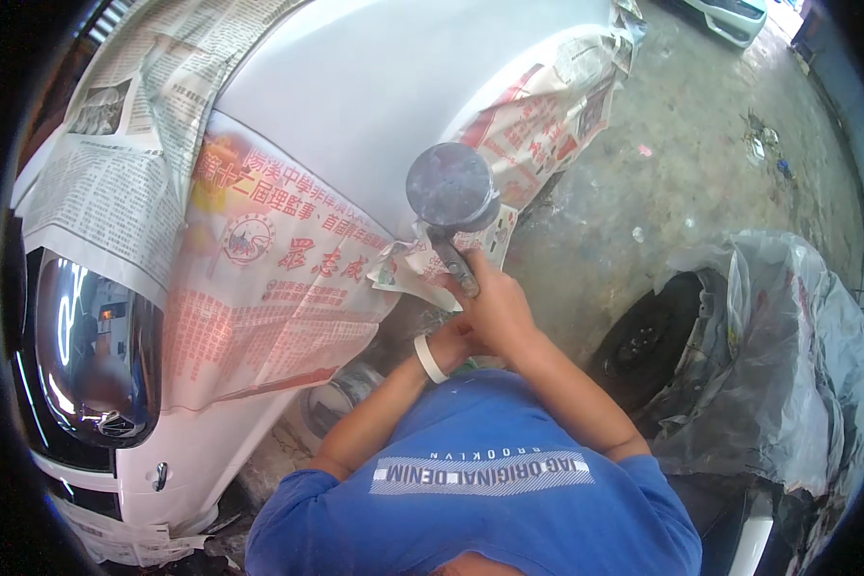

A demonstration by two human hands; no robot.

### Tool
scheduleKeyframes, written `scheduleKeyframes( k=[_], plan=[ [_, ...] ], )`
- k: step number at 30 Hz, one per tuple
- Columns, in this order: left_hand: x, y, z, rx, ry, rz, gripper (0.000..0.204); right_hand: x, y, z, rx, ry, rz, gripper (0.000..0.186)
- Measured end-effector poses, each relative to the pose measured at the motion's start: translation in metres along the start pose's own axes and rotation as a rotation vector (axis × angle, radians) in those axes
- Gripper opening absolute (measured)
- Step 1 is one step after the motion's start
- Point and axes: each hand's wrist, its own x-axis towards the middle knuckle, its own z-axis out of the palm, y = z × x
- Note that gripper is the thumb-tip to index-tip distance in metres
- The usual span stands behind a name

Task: The person uses a spray gun to apply white paint to a car's rear panel and tailgate while moving around the vehicle.

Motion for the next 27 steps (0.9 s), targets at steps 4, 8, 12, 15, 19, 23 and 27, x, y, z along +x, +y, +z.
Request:
scheduleKeyframes(
  k=[4, 8, 12, 15, 19, 23, 27],
  plan=[
    [0.003, 0.008, 0.009, -0.051, 0.034, 0.044, 0.032, 0.001, -0.011, -0.007, 0.028, 0.021, -0.049, 0.045],
    [0.008, 0.003, 0.004, -0.001, 0.018, 0.147, 0.027, 0.004, -0.021, -0.009, 0.059, -0.13, 0.019, 0.047],
    [0.013, 0.013, 0.004, 0.363, 0.02, 0.294, 0.026, 0.008, -0.025, -0.016, 0.166, -0.24, 0.048, 0.047],
    [0.025, 0.014, 0.006, 0.469, 0.032, 0.389, 0.026, 0.014, -0.019, -0.016, 0.123, -0.177, -0.013, 0.046],
    [0.043, 0.028, 0.017, 0.307, -0.011, 0.292, 0.029, 0.022, -0.017, -0.027, 0.088, -0.087, 0.049, 0.037],
    [0.061, 0.029, 0.012, 0.253, -0.136, 0.319, 0.032, 0.027, -0.018, -0.031, 0.107, 0.044, 0.025, 0.033],
    [0.058, 0.036, 0.019, 0.205, -0.124, 0.302, 0.031, 0.027, -0.023, -0.031, 0.093, 0.057, 0.019, 0.03]
  ],
)
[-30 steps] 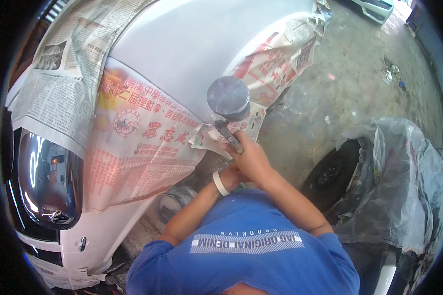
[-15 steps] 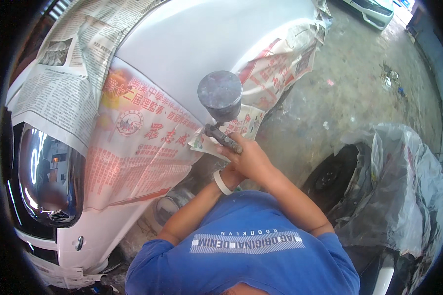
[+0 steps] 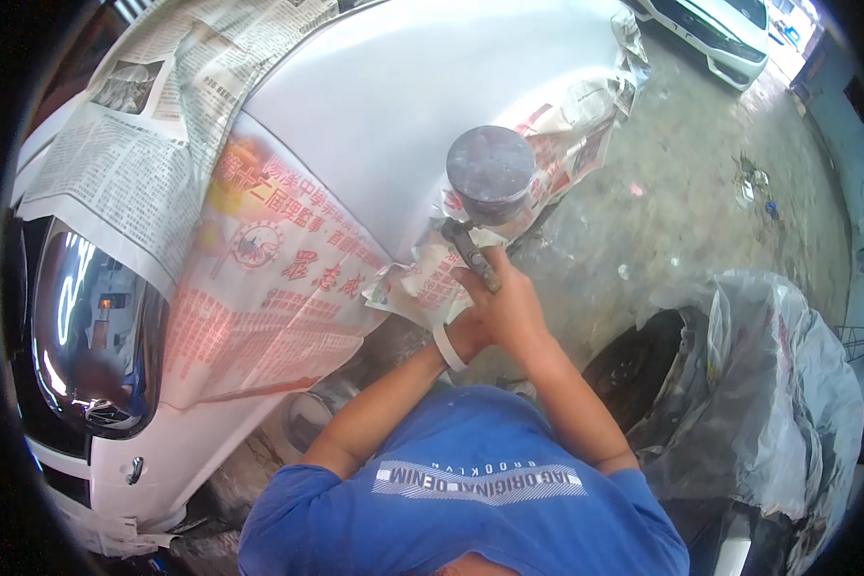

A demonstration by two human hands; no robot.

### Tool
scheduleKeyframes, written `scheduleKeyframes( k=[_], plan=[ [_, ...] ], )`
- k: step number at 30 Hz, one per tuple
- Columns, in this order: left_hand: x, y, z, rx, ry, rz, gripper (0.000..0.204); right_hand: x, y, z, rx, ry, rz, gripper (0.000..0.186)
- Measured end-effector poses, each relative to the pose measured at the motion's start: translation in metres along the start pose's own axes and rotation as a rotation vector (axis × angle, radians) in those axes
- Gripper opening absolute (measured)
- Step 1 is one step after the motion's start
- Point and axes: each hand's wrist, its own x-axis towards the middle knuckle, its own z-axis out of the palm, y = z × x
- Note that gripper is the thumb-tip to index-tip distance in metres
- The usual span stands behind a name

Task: The person uses a spray gun to apply white paint to a car's rear panel and tailgate while moving around the vehicle.

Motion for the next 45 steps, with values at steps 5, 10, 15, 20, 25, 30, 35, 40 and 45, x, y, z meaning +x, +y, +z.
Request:
scheduleKeyframes(
  k=[5, 10, 15, 20, 25, 30, 35, 40, 45],
  plan=[
    [-0.024, 0.004, -0.003, 0.108, 0.135, -0.034, 0.03, -0.001, 0.003, 0.017, 0.014, -0.062, -0.068, 0.032],
    [-0.03, -0.028, -0.02, 0.218, 0.183, 0.132, 0.03, -0.004, -0.015, 0.017, 0.03, -0.249, -0.015, 0.036],
    [-0.008, 0.007, 0.003, -0.172, 0.196, -0.025, 0.032, 0.012, -0.008, -0.003, 0.099, -0.18, 0.095, 0.046],
    [0.028, 0.028, 0.019, -0.119, 0.153, -0.054, 0.037, 0.03, -0.01, -0.023, -0.056, -0.028, 0.1, 0.049],
    [0.04, 0.034, 0.028, -0.158, 0.134, -0.067, 0.035, 0.031, -0.004, -0.029, -0.041, 0.09, -0.008, 0.048],
    [0.018, 0.025, 0.009, -0.287, 0.117, -0.045, 0.037, 0.026, -0.021, -0.02, 0.027, -0.066, 0.06, 0.048],
    [0.014, 0.043, 0.015, -0.626, 0.049, 0.118, 0.045, 0.018, -0.028, -0.006, 0.084, -0.264, 0.049, 0.047],
    [0.038, 0.054, 0.027, -0.729, -0.006, 0.137, 0.046, 0.025, -0.027, -0.004, 0.076, -0.183, -0.243, 0.043],
    [0.063, 0.063, 0.039, -0.781, -0.041, 0.136, 0.047, 0.038, -0.037, -0.021, 0.081, 0.015, -0.078, 0.031]
  ],
)
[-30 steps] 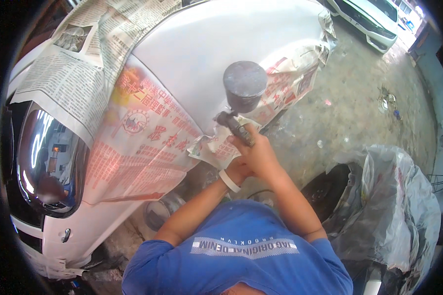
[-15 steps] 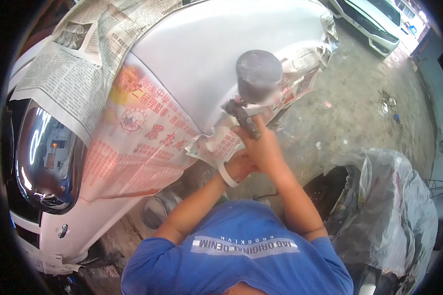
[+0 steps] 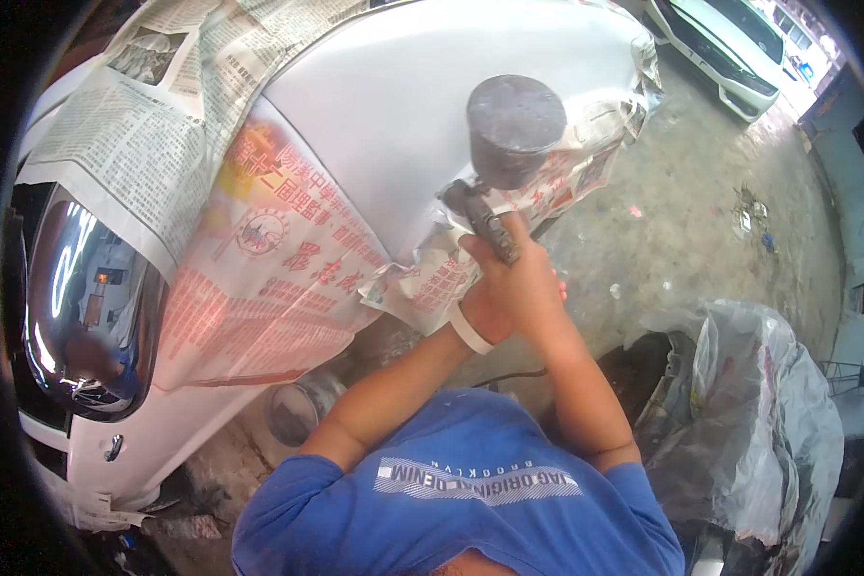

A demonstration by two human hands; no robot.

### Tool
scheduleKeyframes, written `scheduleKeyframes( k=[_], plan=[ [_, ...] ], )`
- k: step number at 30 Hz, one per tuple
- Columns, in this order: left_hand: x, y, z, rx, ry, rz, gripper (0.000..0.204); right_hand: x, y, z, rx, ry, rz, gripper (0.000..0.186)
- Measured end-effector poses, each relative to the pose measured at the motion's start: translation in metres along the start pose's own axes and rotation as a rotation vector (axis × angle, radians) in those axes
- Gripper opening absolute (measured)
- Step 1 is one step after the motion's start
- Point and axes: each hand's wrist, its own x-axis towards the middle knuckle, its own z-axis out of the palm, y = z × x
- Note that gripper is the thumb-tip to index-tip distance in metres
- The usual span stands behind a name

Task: The person uses a spray gun to apply white paint to a car's rear panel and tailgate while moving around the vehicle.

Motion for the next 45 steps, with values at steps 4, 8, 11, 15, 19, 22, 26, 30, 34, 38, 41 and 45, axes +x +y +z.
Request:
scheduleKeyframes(
  k=[4, 8, 11, 15, 19, 22, 26, 30, 34, 38, 41, 45],
  plan=[
    [0.008, 0.001, 0.006, -0.049, -0.023, 0.0, 0.048, 0.0, -0.01, -0.006, -0.057, 0.094, 0.066, 0.028],
    [0.001, 0.004, 0.009, -0.104, -0.045, 0.022, 0.049, -0.002, -0.013, 0.0, -0.173, 0.109, 0.035, 0.026],
    [-0.012, 0.011, 0.011, -0.14, -0.065, 0.058, 0.05, -0.004, -0.018, 0.008, -0.096, 0.012, 0.076, 0.037],
    [-0.031, 0.02, 0.015, -0.18, -0.112, 0.12, 0.052, -0.009, -0.03, 0.02, -0.008, -0.183, 0.105, 0.037],
    [-0.025, 0.022, 0.018, -0.217, -0.168, 0.14, 0.053, -0.009, -0.038, 0.025, 0.083, -0.229, 0.051, 0.03],
    [-0.006, 0.016, 0.02, -0.305, -0.277, 0.148, 0.054, 0.0, -0.037, 0.02, 0.079, -0.134, 0.04, 0.03],
    [0.022, 0.019, 0.042, -0.329, -0.216, 0.058, 0.063, 0.017, -0.024, 0.006, 0.139, 0.092, -0.153, 0.038],
    [0.031, 0.02, 0.053, -0.353, -0.195, 0.063, 0.059, 0.018, -0.041, -0.005, -0.022, 0.137, 0.006, 0.032],
    [0.009, 0.028, 0.054, -0.364, -0.201, 0.094, 0.056, 0.014, -0.045, 0.006, 0.07, 0.073, -0.132, 0.032],
    [-0.01, 0.039, 0.049, 0.008, -0.076, 0.276, 0.07, 0.002, -0.091, 0.02, -0.024, -0.147, 0.001, 0.033],
    [-0.016, 0.046, 0.055, -0.244, -0.329, 0.268, 0.073, 0.0, -0.092, 0.023, -0.045, -0.233, -0.003, 0.034],
    [-0.009, 0.053, 0.07, -0.133, -0.152, 0.204, 0.068, 0.006, -0.09, 0.017, -0.026, -0.137, -0.049, 0.034]
  ],
)
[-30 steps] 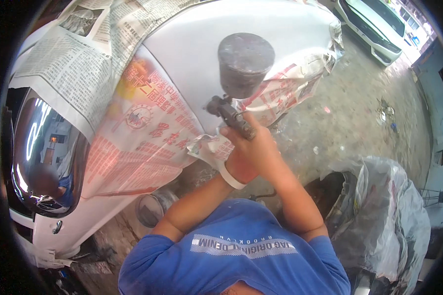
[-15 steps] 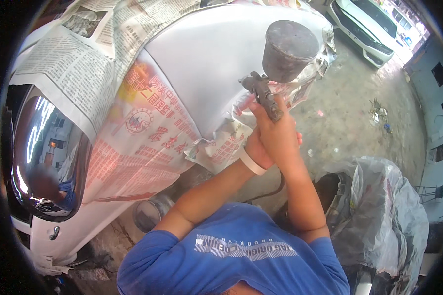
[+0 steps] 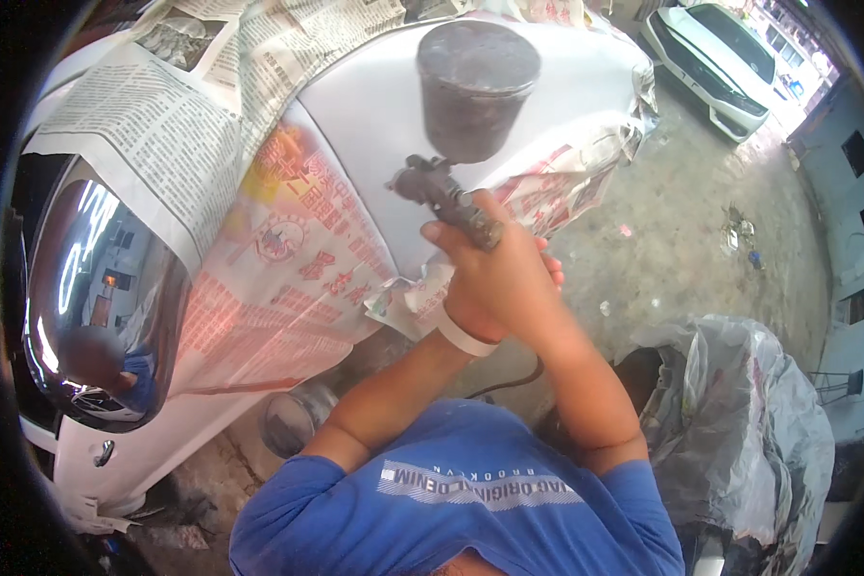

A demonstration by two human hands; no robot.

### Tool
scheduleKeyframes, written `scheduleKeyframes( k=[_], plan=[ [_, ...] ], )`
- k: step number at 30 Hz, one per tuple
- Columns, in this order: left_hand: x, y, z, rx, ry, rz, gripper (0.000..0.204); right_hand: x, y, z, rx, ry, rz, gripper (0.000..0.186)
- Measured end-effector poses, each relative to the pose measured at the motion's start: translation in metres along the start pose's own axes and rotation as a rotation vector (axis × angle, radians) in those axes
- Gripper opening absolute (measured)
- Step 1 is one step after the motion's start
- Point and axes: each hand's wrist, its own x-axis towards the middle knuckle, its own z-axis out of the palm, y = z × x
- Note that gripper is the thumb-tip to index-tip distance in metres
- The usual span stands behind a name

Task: The person uses a spray gun to apply white paint to a car's rear panel and tailgate while moving around the vehicle.

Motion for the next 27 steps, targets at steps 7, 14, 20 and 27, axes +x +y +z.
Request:
scheduleKeyframes(
  k=[7, 14, 20, 27],
  plan=[
    [0.02, 0.0, 0.031, -0.108, -0.064, -0.111, 0.057, 0.005, -0.018, -0.007, -0.026, 0.199, 0.01, 0.03],
    [0.0, 0.019, 0.05, -0.233, -0.211, 0.062, 0.069, 0.007, -0.038, 0.01, 0.004, -0.015, -0.082, 0.03],
    [0.024, 0.019, 0.045, -0.081, -0.257, 0.061, 0.063, 0.01, -0.061, 0.005, 0.059, 0.039, -0.047, 0.028],
    [0.038, 0.021, 0.053, -0.144, -0.149, 0.026, 0.054, 0.021, -0.076, 0.001, 0.113, 0.08, -0.098, 0.026]
  ],
)
